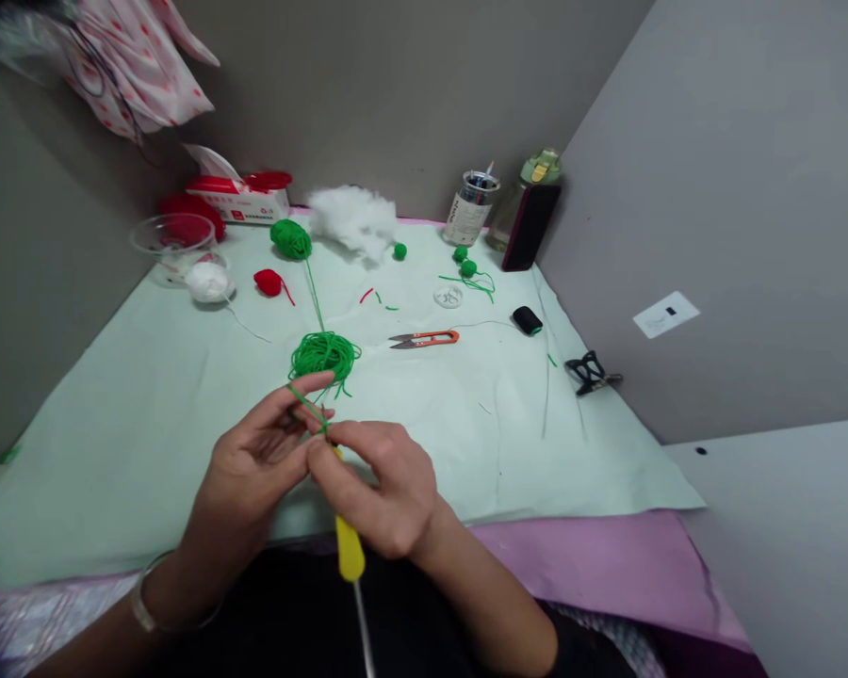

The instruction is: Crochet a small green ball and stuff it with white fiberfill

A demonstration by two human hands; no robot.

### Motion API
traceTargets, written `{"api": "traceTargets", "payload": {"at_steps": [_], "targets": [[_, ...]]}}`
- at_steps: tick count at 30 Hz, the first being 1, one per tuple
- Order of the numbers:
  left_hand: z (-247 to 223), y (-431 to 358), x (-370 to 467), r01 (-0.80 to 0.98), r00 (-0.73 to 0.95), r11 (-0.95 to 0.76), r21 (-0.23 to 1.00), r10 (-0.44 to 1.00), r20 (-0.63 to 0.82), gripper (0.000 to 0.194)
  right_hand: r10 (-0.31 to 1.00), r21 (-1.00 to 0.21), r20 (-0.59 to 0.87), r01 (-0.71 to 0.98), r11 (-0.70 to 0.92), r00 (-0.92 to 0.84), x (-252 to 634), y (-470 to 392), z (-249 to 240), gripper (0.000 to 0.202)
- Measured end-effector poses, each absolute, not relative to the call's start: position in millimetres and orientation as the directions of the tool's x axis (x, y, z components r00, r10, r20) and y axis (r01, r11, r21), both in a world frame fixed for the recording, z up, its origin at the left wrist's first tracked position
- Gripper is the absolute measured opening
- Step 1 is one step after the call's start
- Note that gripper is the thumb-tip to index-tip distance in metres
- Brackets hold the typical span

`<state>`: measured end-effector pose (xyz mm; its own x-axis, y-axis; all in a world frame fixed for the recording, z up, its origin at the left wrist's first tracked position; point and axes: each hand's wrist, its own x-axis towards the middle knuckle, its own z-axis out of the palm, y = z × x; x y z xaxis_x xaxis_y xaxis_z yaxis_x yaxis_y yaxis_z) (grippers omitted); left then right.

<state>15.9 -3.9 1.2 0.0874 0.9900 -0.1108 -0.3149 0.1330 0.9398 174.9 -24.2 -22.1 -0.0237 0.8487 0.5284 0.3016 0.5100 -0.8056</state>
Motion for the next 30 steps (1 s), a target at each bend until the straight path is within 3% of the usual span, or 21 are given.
{"api": "traceTargets", "payload": {"at_steps": [3,4,6,9,11,15,18,21,23,26,30], "targets": [[1.5,0.7,13.8,-0.498,0.316,0.401,0.769,0.910,-0.270,0.049,0.701,-0.596,0.705,0.447,0.667,-0.105,172.8,-21.7,-17.8,0.047],[1.5,2.6,12.7,-0.530,0.370,0.460,0.712,0.881,-0.294,0.047,0.681,-0.585,0.725,0.428,0.689,-0.104,172.8,-20.1,-16.0,0.043],[1.1,5.8,10.6,-0.558,0.376,0.477,0.679,0.875,-0.306,0.040,0.720,-0.683,0.694,0.308,0.662,-0.010,173.1,-17.0,-12.3,0.033],[-0.6,6.7,9.1,-0.520,0.224,0.329,0.788,0.943,-0.246,0.036,0.827,-0.835,0.550,0.042,0.549,0.118,172.1,-13.4,-8.1,0.026],[-2.9,4.6,9.2,-0.455,0.193,0.250,0.855,0.965,-0.179,0.037,0.857,-0.859,0.507,-0.026,0.511,0.092,170.1,-11.7,-6.5,0.022],[-7.2,0.7,10.4,-0.379,0.234,0.215,0.900,0.963,-0.131,0.034,0.841,-0.842,0.540,0.050,0.538,0.044,166.1,-11.1,-7.1,0.024],[-6.5,0.7,13.6,-0.431,0.195,0.223,0.874,0.969,-0.151,0.035,0.814,-0.808,0.579,0.172,0.564,0.050,166.2,-12.9,-14.9,0.033],[-2.5,1.6,18.7,-0.522,0.201,0.305,0.797,0.952,-0.232,0.041,0.735,-0.656,0.675,0.404,0.638,-0.065,168.9,-14.1,-27.6,0.047],[0.5,2.7,20.8,-0.573,0.279,0.404,0.713,0.914,-0.294,0.044,0.681,-0.570,0.722,0.454,0.685,-0.120,171.0,-13.8,-32.7,0.055],[3.5,6.3,19.2,-0.622,0.362,0.484,0.616,0.875,-0.321,0.039,0.708,-0.649,0.706,0.376,0.662,-0.029,173.3,-12.5,-28.4,0.047],[3.2,11.3,14.2,-0.634,0.299,0.431,0.642,0.902,-0.311,0.024,0.823,-0.835,0.550,0.091,0.542,0.140,174.2,-10.6,-13.5,0.026]]}}
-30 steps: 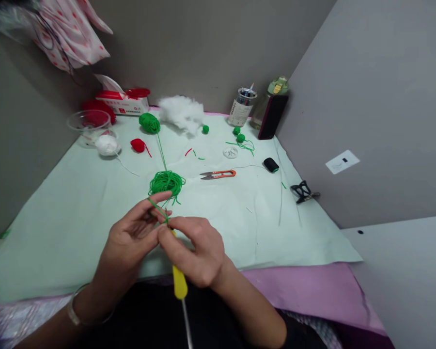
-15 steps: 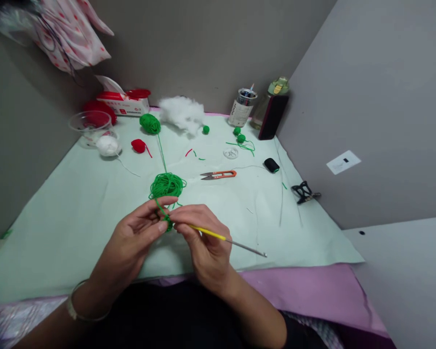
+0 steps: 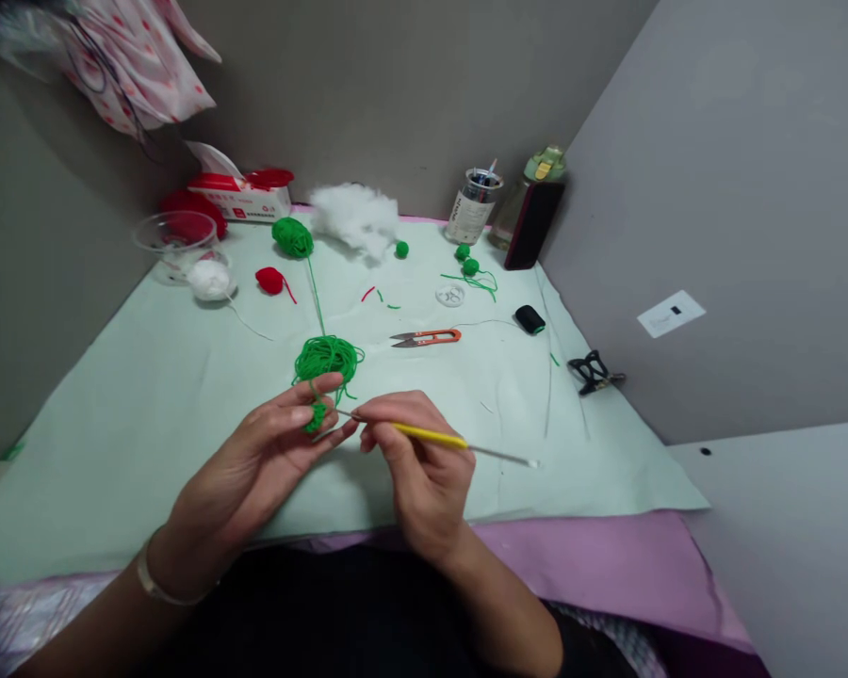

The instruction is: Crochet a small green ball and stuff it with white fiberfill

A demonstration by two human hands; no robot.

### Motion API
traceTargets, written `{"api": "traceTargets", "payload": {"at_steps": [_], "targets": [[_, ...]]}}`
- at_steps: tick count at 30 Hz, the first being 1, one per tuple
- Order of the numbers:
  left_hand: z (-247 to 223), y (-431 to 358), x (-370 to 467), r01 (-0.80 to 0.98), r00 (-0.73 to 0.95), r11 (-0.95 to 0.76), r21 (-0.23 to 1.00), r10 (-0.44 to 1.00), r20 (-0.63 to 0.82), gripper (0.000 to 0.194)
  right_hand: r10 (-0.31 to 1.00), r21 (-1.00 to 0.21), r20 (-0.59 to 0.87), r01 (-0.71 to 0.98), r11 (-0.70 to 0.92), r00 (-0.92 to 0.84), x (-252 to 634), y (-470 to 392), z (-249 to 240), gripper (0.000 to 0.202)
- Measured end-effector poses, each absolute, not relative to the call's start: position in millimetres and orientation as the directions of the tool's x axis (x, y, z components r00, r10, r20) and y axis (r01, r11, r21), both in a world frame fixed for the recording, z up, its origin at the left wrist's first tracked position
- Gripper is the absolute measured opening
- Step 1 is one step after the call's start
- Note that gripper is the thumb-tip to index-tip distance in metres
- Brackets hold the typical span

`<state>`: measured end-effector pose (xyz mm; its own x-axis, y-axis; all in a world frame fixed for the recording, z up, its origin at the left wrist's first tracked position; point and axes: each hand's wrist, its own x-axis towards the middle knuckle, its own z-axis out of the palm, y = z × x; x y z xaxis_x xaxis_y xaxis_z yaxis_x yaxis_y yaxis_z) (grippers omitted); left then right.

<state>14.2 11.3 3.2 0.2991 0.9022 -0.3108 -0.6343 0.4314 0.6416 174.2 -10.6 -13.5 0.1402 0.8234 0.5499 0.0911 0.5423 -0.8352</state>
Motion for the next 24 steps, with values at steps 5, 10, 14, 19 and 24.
{"api": "traceTargets", "payload": {"at_steps": [5,10,14,19,24], "targets": [[-1.5,9.4,17.2,-0.564,0.258,0.348,0.749,0.936,-0.240,0.025,0.886,-0.877,0.454,-0.124,0.463,0.097,169.9,-5.6,-11.8,0.018],[-4.9,4.3,19.8,-0.493,0.273,0.301,0.816,0.944,-0.183,0.027,0.868,-0.869,0.493,-0.009,0.495,0.063,167.3,-4.0,-14.6,0.018],[-3.9,4.9,17.9,-0.489,0.299,0.304,0.818,0.939,-0.171,0.031,0.871,-0.871,0.490,-0.021,0.491,0.048,170.1,-5.8,-15.3,0.021],[-1.5,8.1,15.3,-0.523,0.314,0.350,0.777,0.927,-0.206,0.036,0.869,-0.867,0.488,-0.070,0.493,0.078,172.5,-6.4,-18.3,0.021],[-0.4,10.4,13.7,-0.534,0.378,0.432,0.727,0.891,-0.252,0.042,0.897,-0.870,0.437,-0.217,0.442,0.073,172.0,-3.8,-20.4,0.019]]}}
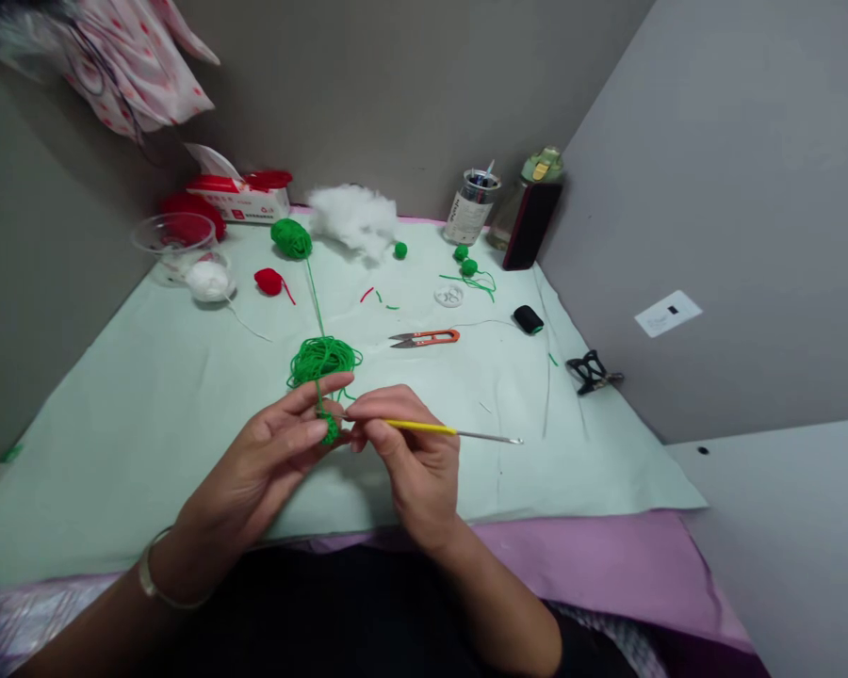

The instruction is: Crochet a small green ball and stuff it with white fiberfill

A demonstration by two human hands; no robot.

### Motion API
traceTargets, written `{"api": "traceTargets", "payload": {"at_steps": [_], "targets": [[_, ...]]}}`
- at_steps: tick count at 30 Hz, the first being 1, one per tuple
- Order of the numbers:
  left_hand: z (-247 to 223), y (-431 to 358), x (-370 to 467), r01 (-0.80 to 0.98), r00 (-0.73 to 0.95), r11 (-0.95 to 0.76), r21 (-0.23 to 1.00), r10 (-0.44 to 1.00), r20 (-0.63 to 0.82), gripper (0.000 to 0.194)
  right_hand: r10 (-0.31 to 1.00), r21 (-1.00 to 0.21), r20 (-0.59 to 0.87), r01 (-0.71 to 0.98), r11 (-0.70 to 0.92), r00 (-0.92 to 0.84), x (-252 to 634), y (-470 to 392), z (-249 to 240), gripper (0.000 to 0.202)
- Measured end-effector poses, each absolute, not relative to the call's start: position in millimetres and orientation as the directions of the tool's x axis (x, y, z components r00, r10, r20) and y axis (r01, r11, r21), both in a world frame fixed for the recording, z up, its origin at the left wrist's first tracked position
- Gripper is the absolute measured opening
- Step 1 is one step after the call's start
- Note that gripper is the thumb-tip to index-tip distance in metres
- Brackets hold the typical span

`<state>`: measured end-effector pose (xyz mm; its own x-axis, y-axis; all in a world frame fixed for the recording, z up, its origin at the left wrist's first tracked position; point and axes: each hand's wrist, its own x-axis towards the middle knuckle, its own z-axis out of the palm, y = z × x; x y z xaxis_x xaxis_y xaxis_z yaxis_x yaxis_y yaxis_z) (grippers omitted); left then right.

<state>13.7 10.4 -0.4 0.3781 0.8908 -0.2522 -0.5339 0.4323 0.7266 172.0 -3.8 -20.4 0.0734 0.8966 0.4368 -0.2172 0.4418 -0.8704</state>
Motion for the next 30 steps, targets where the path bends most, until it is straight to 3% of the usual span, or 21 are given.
{"api": "traceTargets", "payload": {"at_steps": [4,9,11,14,17,30], "targets": [[0.7,11.6,11.5,-0.578,0.441,0.481,0.659,0.864,-0.243,0.045,0.942,-0.877,0.320,-0.345,0.335,0.101,173.9,0.2,-17.7,0.016],[-1.1,12.3,10.5,-0.600,0.493,0.526,0.603,0.836,-0.240,0.034,0.973,-0.876,0.194,-0.424,0.228,0.121,178.5,3.7,-13.6,0.017],[-3.3,11.7,11.9,-0.563,0.439,0.463,0.685,0.869,-0.227,0.030,0.967,-0.888,0.232,-0.385,0.253,0.101,178.1,3.1,-13.3,0.018],[-6.5,9.7,13.8,-0.458,0.351,0.311,0.833,0.924,-0.152,0.028,0.919,-0.898,0.386,-0.194,0.394,0.078,174.6,0.5,-13.7,0.016],[-7.4,7.6,13.0,-0.388,0.315,0.251,0.887,0.941,-0.128,0.033,0.870,-0.869,0.488,-0.060,0.491,0.069,171.5,-1.8,-14.7,0.017],[-4.3,8.5,4.3,-0.308,0.287,0.199,0.931,0.952,-0.109,0.026,0.957,-0.869,0.289,-0.412,0.275,0.030,175.7,4.0,-16.4,0.019]]}}
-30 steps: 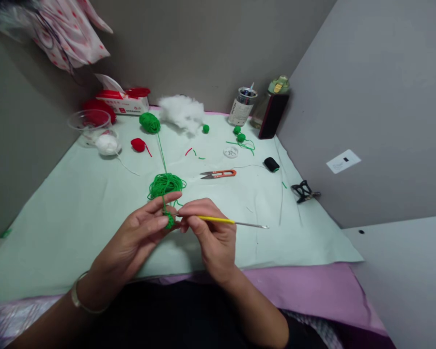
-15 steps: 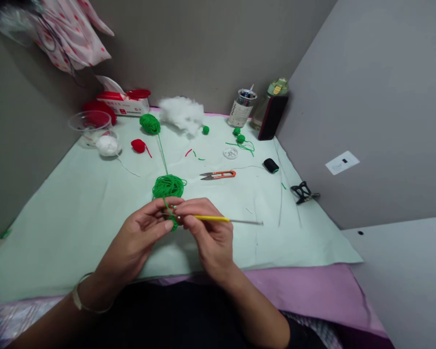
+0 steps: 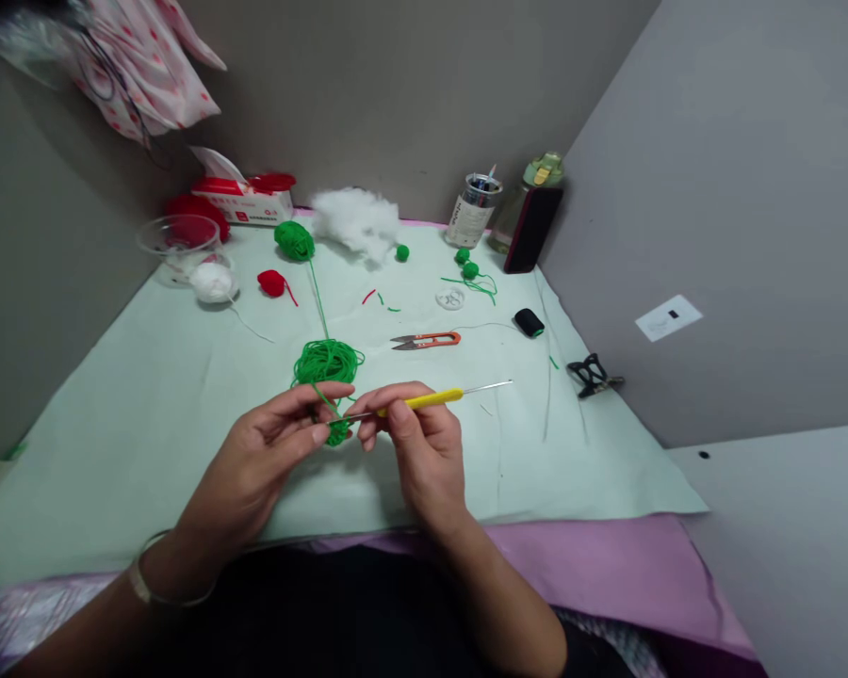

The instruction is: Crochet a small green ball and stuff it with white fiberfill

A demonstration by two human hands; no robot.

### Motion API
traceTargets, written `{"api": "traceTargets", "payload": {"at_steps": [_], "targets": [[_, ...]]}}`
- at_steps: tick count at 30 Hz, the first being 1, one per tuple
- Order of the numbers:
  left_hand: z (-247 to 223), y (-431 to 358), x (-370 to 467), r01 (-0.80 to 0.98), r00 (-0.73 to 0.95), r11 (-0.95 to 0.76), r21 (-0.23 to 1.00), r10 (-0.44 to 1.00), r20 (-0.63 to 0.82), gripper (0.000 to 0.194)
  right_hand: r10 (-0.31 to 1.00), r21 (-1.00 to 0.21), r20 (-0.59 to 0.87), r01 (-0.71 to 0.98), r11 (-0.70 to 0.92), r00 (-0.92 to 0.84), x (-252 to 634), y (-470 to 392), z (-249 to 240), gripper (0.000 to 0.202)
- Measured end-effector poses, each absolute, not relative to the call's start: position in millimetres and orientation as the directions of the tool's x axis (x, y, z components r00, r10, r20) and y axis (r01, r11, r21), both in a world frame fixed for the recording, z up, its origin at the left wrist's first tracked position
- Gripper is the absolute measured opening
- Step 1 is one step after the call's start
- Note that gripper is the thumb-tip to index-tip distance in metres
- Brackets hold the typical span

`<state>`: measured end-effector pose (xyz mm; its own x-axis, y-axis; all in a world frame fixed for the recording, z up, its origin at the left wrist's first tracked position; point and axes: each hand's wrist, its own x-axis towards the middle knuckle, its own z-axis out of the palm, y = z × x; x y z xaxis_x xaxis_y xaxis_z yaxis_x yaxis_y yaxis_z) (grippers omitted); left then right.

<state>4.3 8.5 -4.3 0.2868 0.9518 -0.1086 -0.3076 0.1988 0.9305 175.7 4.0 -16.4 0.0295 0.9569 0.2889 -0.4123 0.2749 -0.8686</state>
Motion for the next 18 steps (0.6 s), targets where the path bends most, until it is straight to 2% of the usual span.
{"api": "traceTargets", "payload": {"at_steps": [5,10,15,18], "targets": [[-5.9,7.1,2.5,-0.283,0.299,0.186,0.941,0.949,-0.098,0.024,0.942,-0.880,0.336,-0.355,0.315,0.003,181.2,0.1,-14.5,0.020],[-5.9,7.7,3.2,-0.247,0.274,0.173,0.953,0.956,-0.102,0.022,0.875,-0.869,0.485,-0.115,0.482,0.003,185.5,-7.2,-12.3,0.022],[-1.2,7.3,6.2,-0.198,0.231,0.134,0.971,0.969,-0.087,0.021,0.746,-0.731,0.661,0.155,0.665,-0.082,186.5,-12.1,-9.0,0.024],[2.1,5.8,7.8,-0.170,0.191,0.113,0.979,0.978,-0.080,0.021,0.693,-0.657,0.709,0.236,0.717,-0.130,186.7,-13.9,-10.0,0.022]]}}
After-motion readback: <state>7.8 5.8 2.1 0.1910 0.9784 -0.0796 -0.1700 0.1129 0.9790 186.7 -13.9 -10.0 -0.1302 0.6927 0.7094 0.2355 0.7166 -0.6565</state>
